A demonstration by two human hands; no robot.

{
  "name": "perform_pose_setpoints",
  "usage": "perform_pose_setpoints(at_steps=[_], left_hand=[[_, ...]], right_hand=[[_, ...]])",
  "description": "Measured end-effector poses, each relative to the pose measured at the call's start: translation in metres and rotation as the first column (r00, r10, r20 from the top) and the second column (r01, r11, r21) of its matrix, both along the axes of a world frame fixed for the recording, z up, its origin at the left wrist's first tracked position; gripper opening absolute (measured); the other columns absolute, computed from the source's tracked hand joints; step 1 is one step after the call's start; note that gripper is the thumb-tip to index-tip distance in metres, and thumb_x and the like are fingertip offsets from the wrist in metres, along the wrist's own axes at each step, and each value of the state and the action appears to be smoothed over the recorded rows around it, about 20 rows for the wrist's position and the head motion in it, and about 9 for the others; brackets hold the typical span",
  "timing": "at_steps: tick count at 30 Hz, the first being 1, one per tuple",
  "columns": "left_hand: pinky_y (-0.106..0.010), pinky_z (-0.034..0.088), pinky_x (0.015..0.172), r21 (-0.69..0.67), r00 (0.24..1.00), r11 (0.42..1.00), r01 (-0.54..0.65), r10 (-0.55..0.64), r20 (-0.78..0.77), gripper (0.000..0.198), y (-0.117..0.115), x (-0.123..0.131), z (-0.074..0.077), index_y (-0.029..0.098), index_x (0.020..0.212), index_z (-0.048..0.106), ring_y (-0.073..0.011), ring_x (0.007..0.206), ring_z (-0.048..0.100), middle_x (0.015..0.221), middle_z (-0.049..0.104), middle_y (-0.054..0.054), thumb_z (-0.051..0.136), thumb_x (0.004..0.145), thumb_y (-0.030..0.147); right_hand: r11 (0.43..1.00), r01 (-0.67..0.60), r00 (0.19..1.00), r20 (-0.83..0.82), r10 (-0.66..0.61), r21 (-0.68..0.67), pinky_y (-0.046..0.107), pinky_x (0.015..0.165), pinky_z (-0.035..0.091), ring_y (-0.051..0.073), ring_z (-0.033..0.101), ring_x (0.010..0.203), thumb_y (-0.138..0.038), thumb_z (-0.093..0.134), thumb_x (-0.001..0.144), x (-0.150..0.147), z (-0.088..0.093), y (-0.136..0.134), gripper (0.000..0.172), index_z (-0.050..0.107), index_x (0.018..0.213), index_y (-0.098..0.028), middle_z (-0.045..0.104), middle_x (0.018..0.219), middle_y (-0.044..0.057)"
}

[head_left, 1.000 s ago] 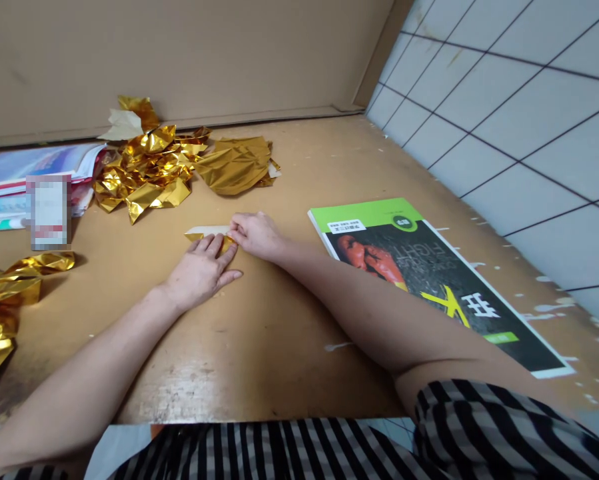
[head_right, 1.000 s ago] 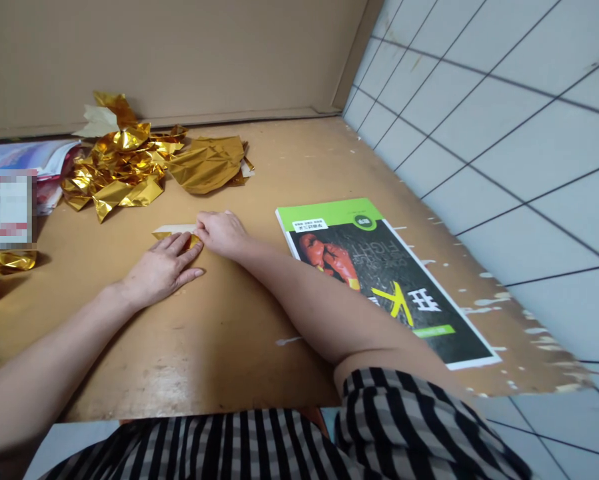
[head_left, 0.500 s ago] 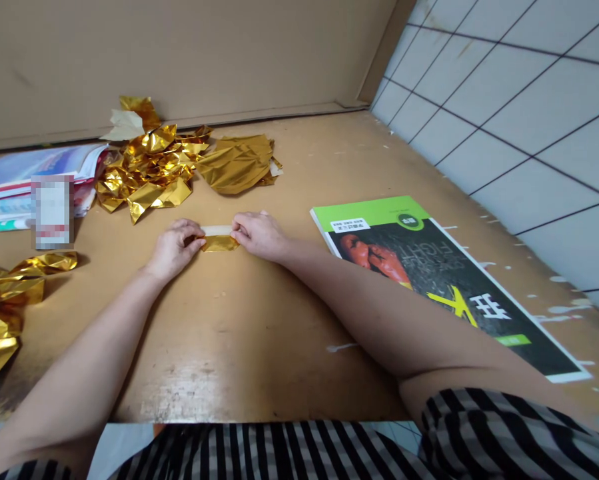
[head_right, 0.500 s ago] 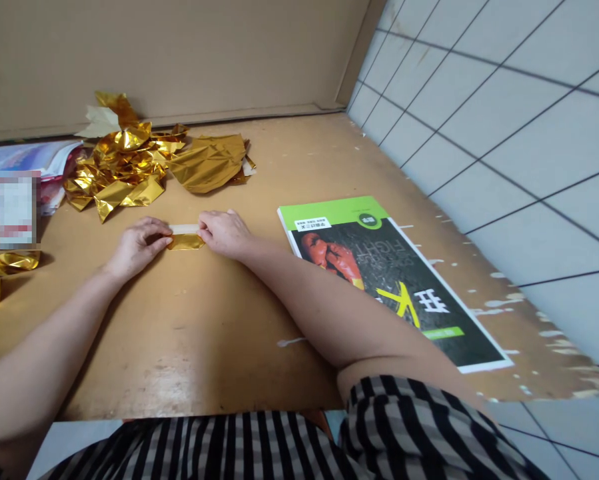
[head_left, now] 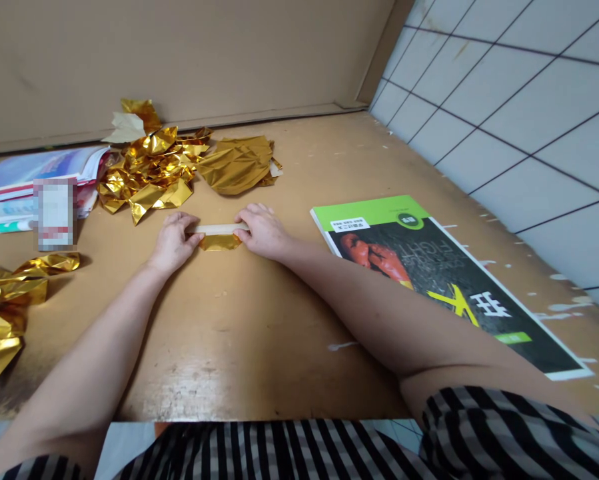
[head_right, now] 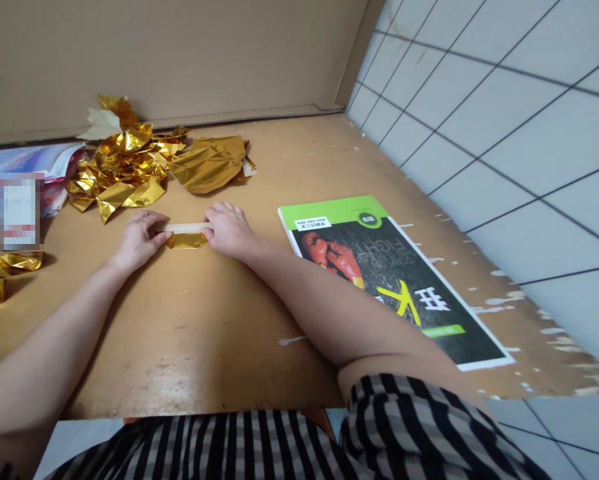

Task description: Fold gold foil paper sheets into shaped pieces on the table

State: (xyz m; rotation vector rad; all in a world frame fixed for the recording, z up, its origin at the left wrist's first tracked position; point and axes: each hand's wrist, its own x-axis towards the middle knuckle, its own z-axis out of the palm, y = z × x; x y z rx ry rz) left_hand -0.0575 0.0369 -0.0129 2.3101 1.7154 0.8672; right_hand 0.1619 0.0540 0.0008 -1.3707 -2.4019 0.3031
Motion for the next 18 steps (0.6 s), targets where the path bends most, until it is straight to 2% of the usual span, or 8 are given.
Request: perform_pose_setpoints(at_steps=[9,15,18], left_hand=[[-0.042,0.048,0.09,-0.081,0.998,0.997,-0.007,0.012,0.068,0.007,0.0003,0.0026,0.0039,0.02,0.078,0.06,-0.0233,0.093,0.056,0.09,0.061,-0.004,0.064,0.073,0.02],[-0.043,0.047,0.092,-0.046,0.998,0.998,0.033,-0.031,0.054,0.021,0.0005,0.002,0.0029,0.021,0.094,0.063,-0.0243,0.097,0.057,0.096,0.063,-0.005,0.063,0.074,0.018],[-0.041,0.048,0.089,-0.009,0.996,0.997,0.081,-0.081,0.048,0.015,-0.0007,0.002,0.0012,0.021,0.09,0.064,-0.0231,0.092,0.059,0.091,0.064,-0.005,0.06,0.076,0.017]], right_hand=[[0.996,0.02,1.0,-0.022,-0.022,-0.082,0.038,0.086,0.036,0.026,0.05,0.102,-0.023,0.057,0.081,-0.0006,0.0042,0.0021,0.009,0.059,0.09,-0.02,0.059,0.103,0.008],[0.997,-0.046,0.996,-0.08,0.04,-0.065,0.035,0.082,0.033,0.023,0.049,0.093,-0.018,0.054,0.079,0.0014,0.0007,0.0028,0.005,0.054,0.084,-0.02,0.06,0.094,0.006],[0.994,-0.099,0.992,-0.079,0.095,-0.037,0.034,0.079,0.032,0.022,0.049,0.088,-0.015,0.051,0.08,0.0023,0.0008,0.0012,0.006,0.053,0.081,-0.021,0.06,0.088,0.005]])
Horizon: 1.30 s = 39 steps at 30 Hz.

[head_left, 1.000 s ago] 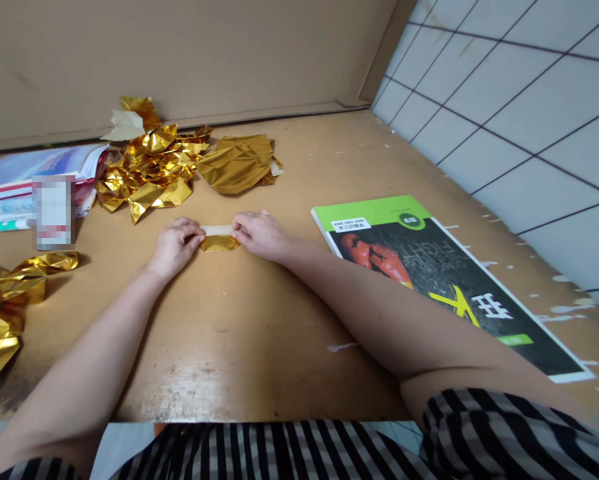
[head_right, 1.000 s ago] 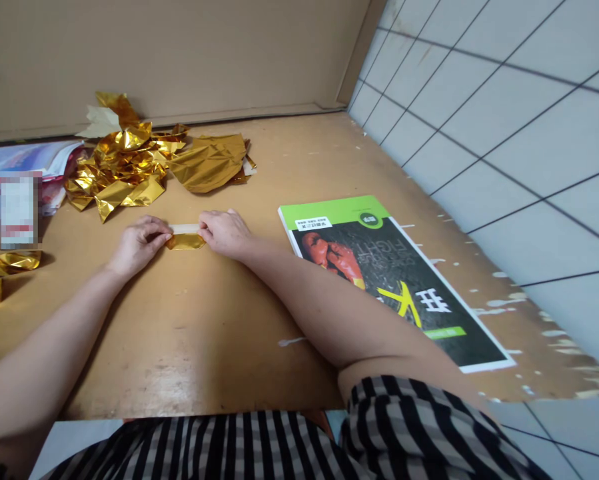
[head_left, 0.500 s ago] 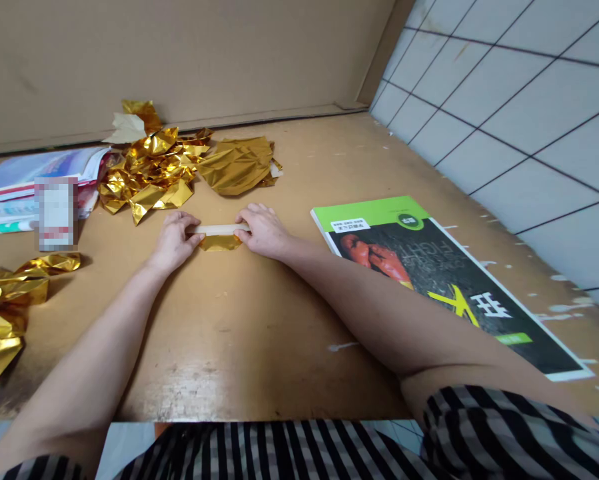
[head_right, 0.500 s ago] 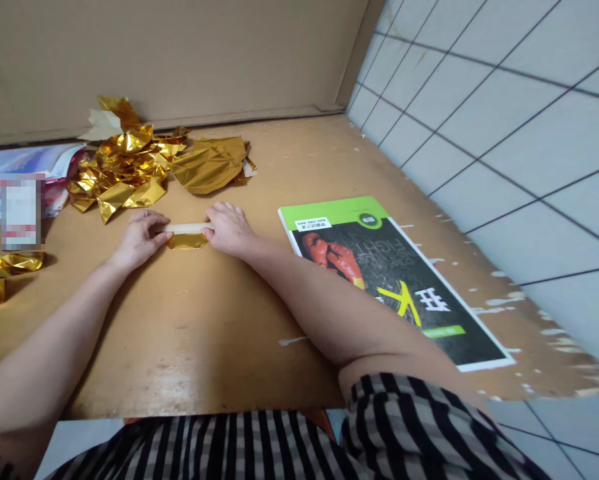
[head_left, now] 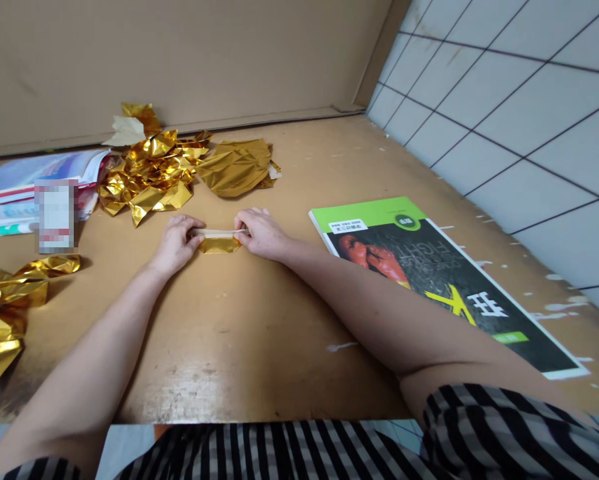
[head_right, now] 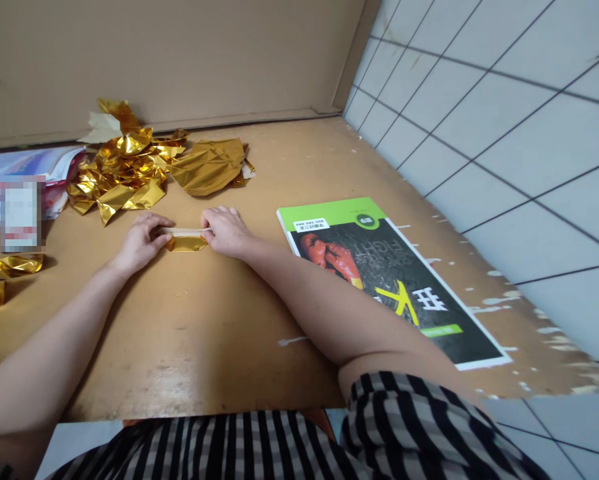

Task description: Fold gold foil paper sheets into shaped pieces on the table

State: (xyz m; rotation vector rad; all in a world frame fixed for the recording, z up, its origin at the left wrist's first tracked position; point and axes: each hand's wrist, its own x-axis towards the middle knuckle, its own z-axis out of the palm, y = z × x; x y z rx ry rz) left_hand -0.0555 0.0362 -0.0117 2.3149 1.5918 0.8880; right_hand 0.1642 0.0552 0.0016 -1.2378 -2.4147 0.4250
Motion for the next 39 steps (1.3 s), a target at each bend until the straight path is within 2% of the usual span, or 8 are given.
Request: perform_pose_setpoints(at_steps=[6,15,19,22,26,31,35,39], left_hand=[[-0.037,0.05,0.077,0.125,0.995,0.989,0.073,-0.064,-0.075,0.01,-0.006,0.0,-0.001,0.021,0.073,0.059,-0.0206,0.079,0.059,0.075,0.063,-0.002,0.055,0.079,0.014],[-0.038,0.053,0.078,0.202,0.956,0.962,0.182,-0.125,-0.267,0.022,-0.015,-0.003,-0.001,0.019,0.083,0.064,-0.0226,0.081,0.061,0.085,0.066,-0.008,0.043,0.087,0.016],[-0.042,0.051,0.092,0.105,0.933,0.969,0.225,-0.183,-0.31,0.033,-0.027,0.014,-0.003,0.015,0.107,0.065,-0.0256,0.103,0.063,0.11,0.067,-0.014,0.04,0.095,0.035],[-0.048,0.038,0.11,-0.02,0.879,0.951,0.308,-0.292,-0.376,0.059,-0.037,0.031,-0.008,0.011,0.132,0.051,-0.03,0.133,0.045,0.139,0.052,-0.018,0.038,0.095,0.055],[-0.05,0.027,0.116,-0.141,0.849,0.945,0.297,-0.328,-0.413,0.079,-0.043,0.042,-0.011,0.006,0.144,0.033,-0.0318,0.143,0.028,0.151,0.034,-0.023,0.03,0.093,0.066],[-0.051,0.025,0.116,-0.162,0.847,0.934,0.318,-0.357,-0.395,0.075,-0.043,0.04,-0.006,0.008,0.144,0.033,-0.0316,0.142,0.03,0.148,0.04,-0.023,0.031,0.094,0.064],[-0.053,0.026,0.115,-0.159,0.848,0.924,0.349,-0.383,-0.366,0.07,-0.043,0.041,-0.003,0.009,0.14,0.039,-0.032,0.139,0.036,0.141,0.049,-0.022,0.034,0.094,0.062],[-0.052,0.023,0.117,-0.185,0.845,0.922,0.341,-0.387,-0.369,0.072,-0.042,0.04,-0.004,0.011,0.144,0.034,-0.031,0.143,0.029,0.147,0.042,-0.021,0.034,0.094,0.062]], right_hand=[[0.973,-0.155,0.986,0.082,0.143,0.171,0.035,0.078,0.03,0.023,0.046,0.086,-0.014,0.048,0.082,0.003,-0.001,-0.004,0.011,0.055,0.08,-0.02,0.06,0.085,0.007],[0.849,-0.349,0.929,0.263,0.259,0.397,0.037,0.076,0.03,0.022,0.044,0.081,-0.021,0.045,0.088,0.013,-0.005,-0.002,0.021,0.064,0.079,-0.016,0.06,0.08,0.009],[0.796,-0.412,0.903,0.318,0.29,0.443,0.036,0.076,0.03,0.021,0.043,0.078,-0.026,0.045,0.09,0.014,-0.003,-0.004,0.027,0.066,0.078,-0.015,0.059,0.078,0.008],[0.783,-0.417,0.901,0.322,0.291,0.461,0.036,0.074,0.03,0.02,0.043,0.076,-0.026,0.042,0.093,0.014,-0.004,-0.003,0.032,0.068,0.078,-0.015,0.059,0.076,0.008],[0.799,-0.378,0.921,0.276,0.273,0.467,0.036,0.073,0.032,0.02,0.043,0.074,-0.026,0.038,0.094,0.013,-0.006,-0.003,0.036,0.069,0.079,-0.014,0.059,0.073,0.007],[0.864,-0.251,0.968,0.097,0.232,0.436,0.038,0.078,0.036,0.022,0.048,0.081,-0.028,0.035,0.096,0.004,-0.004,-0.011,0.038,0.068,0.086,-0.013,0.063,0.083,0.01],[0.934,-0.237,0.968,-0.013,0.25,0.269,0.036,0.083,0.041,0.021,0.052,0.089,-0.027,0.037,0.096,-0.005,-0.003,-0.022,0.031,0.066,0.096,-0.016,0.062,0.094,0.009],[0.989,-0.127,0.991,-0.026,0.13,0.071,0.033,0.084,0.043,0.018,0.055,0.089,-0.024,0.038,0.095,-0.01,-0.004,-0.023,0.027,0.062,0.105,-0.016,0.059,0.102,0.008]])
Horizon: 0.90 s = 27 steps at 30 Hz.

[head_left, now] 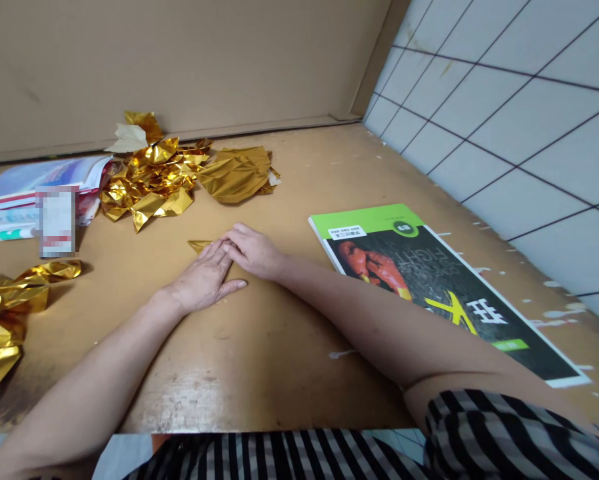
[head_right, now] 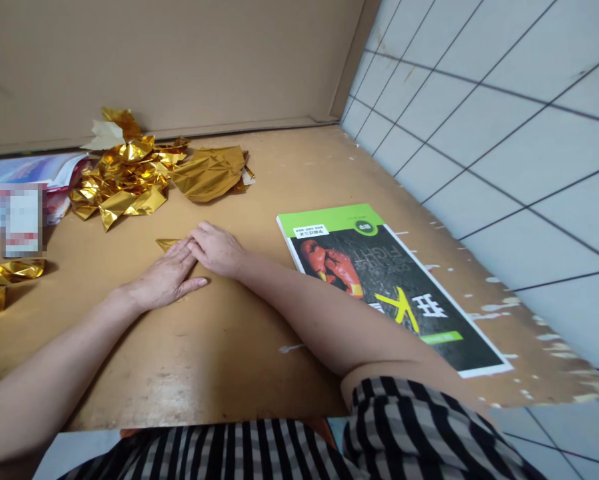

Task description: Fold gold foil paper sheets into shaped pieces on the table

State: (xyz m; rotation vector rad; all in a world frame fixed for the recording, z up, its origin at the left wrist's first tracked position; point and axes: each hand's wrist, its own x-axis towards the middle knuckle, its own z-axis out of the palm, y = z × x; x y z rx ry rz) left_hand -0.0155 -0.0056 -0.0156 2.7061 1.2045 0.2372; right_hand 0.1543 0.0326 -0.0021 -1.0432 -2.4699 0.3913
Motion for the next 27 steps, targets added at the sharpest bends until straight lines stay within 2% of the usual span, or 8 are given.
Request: perform_pose_setpoints(at_steps=[5,11,20,27], left_hand=[[-0.049,0.022,0.117,-0.044,1.0,0.999,0.01,-0.011,-0.027,0.076,0.002,-0.007,0.002,0.009,0.147,0.027,-0.0301,0.145,0.023,0.153,0.033,-0.021,0.031,0.094,0.063],[-0.048,0.02,0.118,-0.074,0.997,0.997,-0.025,0.02,-0.069,0.084,0.001,-0.015,0.006,0.006,0.149,0.022,-0.0307,0.146,0.018,0.156,0.025,-0.023,0.029,0.092,0.067],[-0.05,0.019,0.117,-0.057,0.984,0.988,-0.145,0.138,-0.115,0.093,0.005,-0.028,0.002,0.003,0.15,0.02,-0.0335,0.146,0.016,0.156,0.02,-0.026,0.031,0.088,0.072],[-0.049,0.024,0.116,-0.033,0.973,0.978,-0.206,0.201,-0.111,0.087,0.013,-0.045,0.003,0.006,0.15,0.024,-0.0328,0.146,0.018,0.156,0.025,-0.023,0.03,0.09,0.07]], right_hand=[[0.994,0.058,0.996,0.07,-0.051,-0.093,0.034,0.088,0.043,0.02,0.057,0.096,-0.021,0.037,0.095,-0.002,0.004,0.003,0.027,0.06,0.108,-0.013,0.061,0.106,0.011],[0.993,0.07,0.995,0.08,-0.063,-0.092,0.033,0.088,0.042,0.019,0.057,0.099,-0.021,0.039,0.095,-0.003,0.007,0.001,0.028,0.059,0.113,-0.014,0.061,0.11,0.011],[0.995,0.076,0.988,0.142,-0.066,-0.069,0.031,0.082,0.041,0.02,0.057,0.093,-0.023,0.044,0.093,-0.003,0.008,0.002,0.024,0.061,0.108,-0.015,0.06,0.105,0.01],[0.997,0.056,0.989,0.141,-0.049,-0.048,0.03,0.079,0.04,0.019,0.056,0.09,-0.024,0.043,0.094,-0.002,0.008,0.003,0.023,0.06,0.107,-0.017,0.059,0.102,0.008]])
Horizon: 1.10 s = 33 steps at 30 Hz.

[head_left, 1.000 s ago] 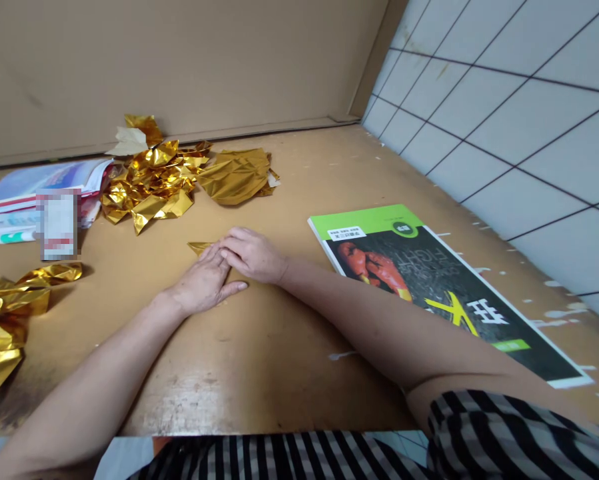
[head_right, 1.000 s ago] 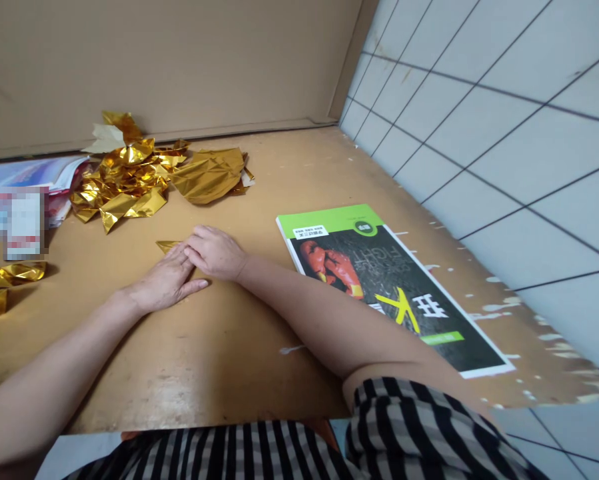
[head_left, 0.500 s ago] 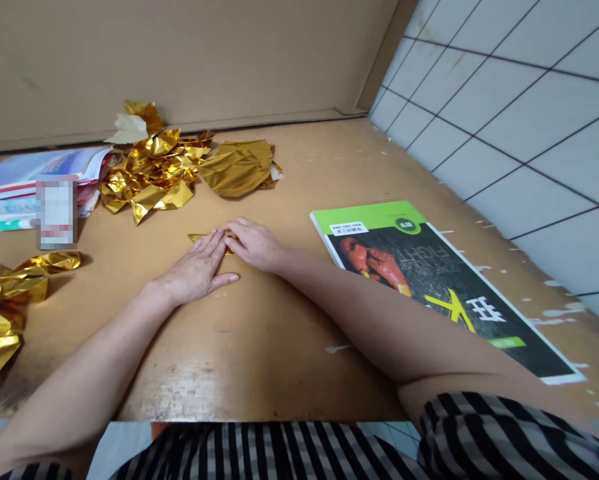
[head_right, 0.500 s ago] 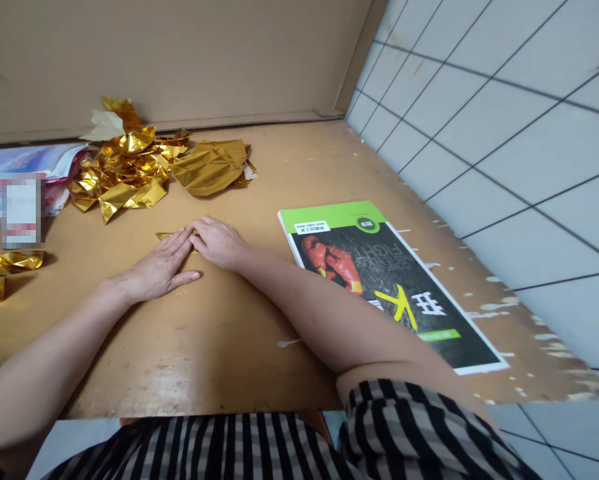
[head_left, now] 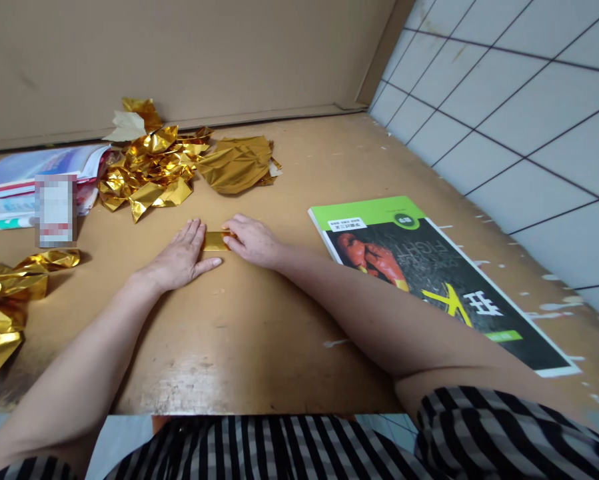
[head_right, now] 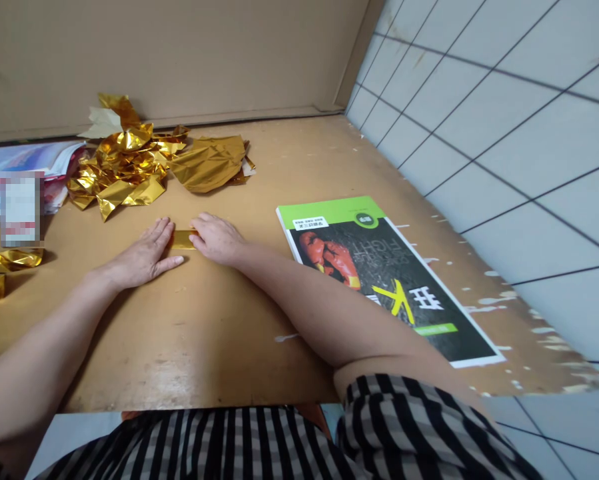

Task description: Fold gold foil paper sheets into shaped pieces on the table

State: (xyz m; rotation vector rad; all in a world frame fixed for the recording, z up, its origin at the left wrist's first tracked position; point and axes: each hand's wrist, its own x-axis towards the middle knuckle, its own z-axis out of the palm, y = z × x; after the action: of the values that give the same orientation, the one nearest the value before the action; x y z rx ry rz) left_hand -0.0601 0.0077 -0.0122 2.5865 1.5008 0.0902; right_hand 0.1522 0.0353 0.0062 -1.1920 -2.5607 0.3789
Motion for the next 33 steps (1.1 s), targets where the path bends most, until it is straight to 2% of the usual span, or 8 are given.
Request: perform_pose_setpoints(at_steps=[7,13,20,25,29,33], left_hand=[[-0.05,0.021,0.117,-0.018,0.996,0.998,-0.063,0.062,-0.058,0.096,-0.001,0.003,0.005,0.0,0.149,0.022,-0.0351,0.146,0.014,0.156,0.018,-0.026,0.026,0.088,0.074],[-0.048,0.018,0.118,0.006,0.991,0.991,0.131,-0.131,-0.012,0.085,-0.01,0.019,-0.001,0.009,0.151,0.021,-0.0301,0.147,0.015,0.157,0.023,-0.019,0.026,0.091,0.069],[-0.048,0.019,0.118,-0.022,0.99,0.99,0.142,-0.141,0.027,0.084,-0.01,0.021,-0.004,0.011,0.152,0.019,-0.0308,0.147,0.015,0.157,0.024,-0.018,0.028,0.091,0.069],[-0.047,0.018,0.118,-0.042,0.991,0.99,0.133,-0.132,0.02,0.087,-0.01,0.022,-0.001,0.007,0.151,0.019,-0.0311,0.147,0.014,0.158,0.02,-0.021,0.027,0.091,0.07],[-0.047,0.019,0.118,-0.029,0.99,0.99,0.139,-0.139,0.023,0.085,-0.009,0.021,-0.001,0.009,0.151,0.02,-0.0308,0.147,0.015,0.158,0.02,-0.02,0.029,0.091,0.069],[-0.046,0.02,0.118,-0.025,0.989,0.989,0.145,-0.144,0.026,0.083,-0.009,0.018,-0.001,0.01,0.151,0.021,-0.03,0.147,0.016,0.158,0.021,-0.019,0.03,0.091,0.068]], right_hand=[[1.0,0.015,0.999,0.038,-0.015,0.0,0.03,0.08,0.041,0.019,0.057,0.092,-0.024,0.044,0.094,-0.001,0.002,-0.001,0.023,0.061,0.107,-0.016,0.06,0.104,0.009],[1.0,0.022,1.0,0.022,-0.022,-0.01,0.031,0.081,0.041,0.019,0.057,0.093,-0.024,0.043,0.095,-0.001,0.001,-0.003,0.025,0.06,0.11,-0.015,0.06,0.105,0.009],[0.995,-0.084,0.994,-0.065,0.087,0.045,0.032,0.083,0.04,0.02,0.054,0.094,-0.022,0.041,0.095,0.002,-0.003,-0.003,0.024,0.061,0.105,-0.014,0.061,0.101,0.01],[0.999,0.036,0.999,0.001,-0.036,-0.024,0.03,0.073,0.039,0.019,0.057,0.085,-0.021,0.045,0.093,-0.003,0.002,0.002,0.019,0.063,0.099,-0.017,0.065,0.096,0.008],[0.987,0.146,0.988,0.056,-0.142,-0.064,0.028,0.062,0.034,0.017,0.057,0.075,-0.021,0.049,0.09,-0.002,0.007,0.006,0.014,0.063,0.091,-0.022,0.068,0.088,0.003],[0.974,0.193,0.98,0.074,-0.185,-0.118,0.026,0.055,0.03,0.013,0.053,0.063,-0.021,0.054,0.086,0.008,0.012,0.009,0.01,0.064,0.086,-0.023,0.066,0.076,-0.001]])
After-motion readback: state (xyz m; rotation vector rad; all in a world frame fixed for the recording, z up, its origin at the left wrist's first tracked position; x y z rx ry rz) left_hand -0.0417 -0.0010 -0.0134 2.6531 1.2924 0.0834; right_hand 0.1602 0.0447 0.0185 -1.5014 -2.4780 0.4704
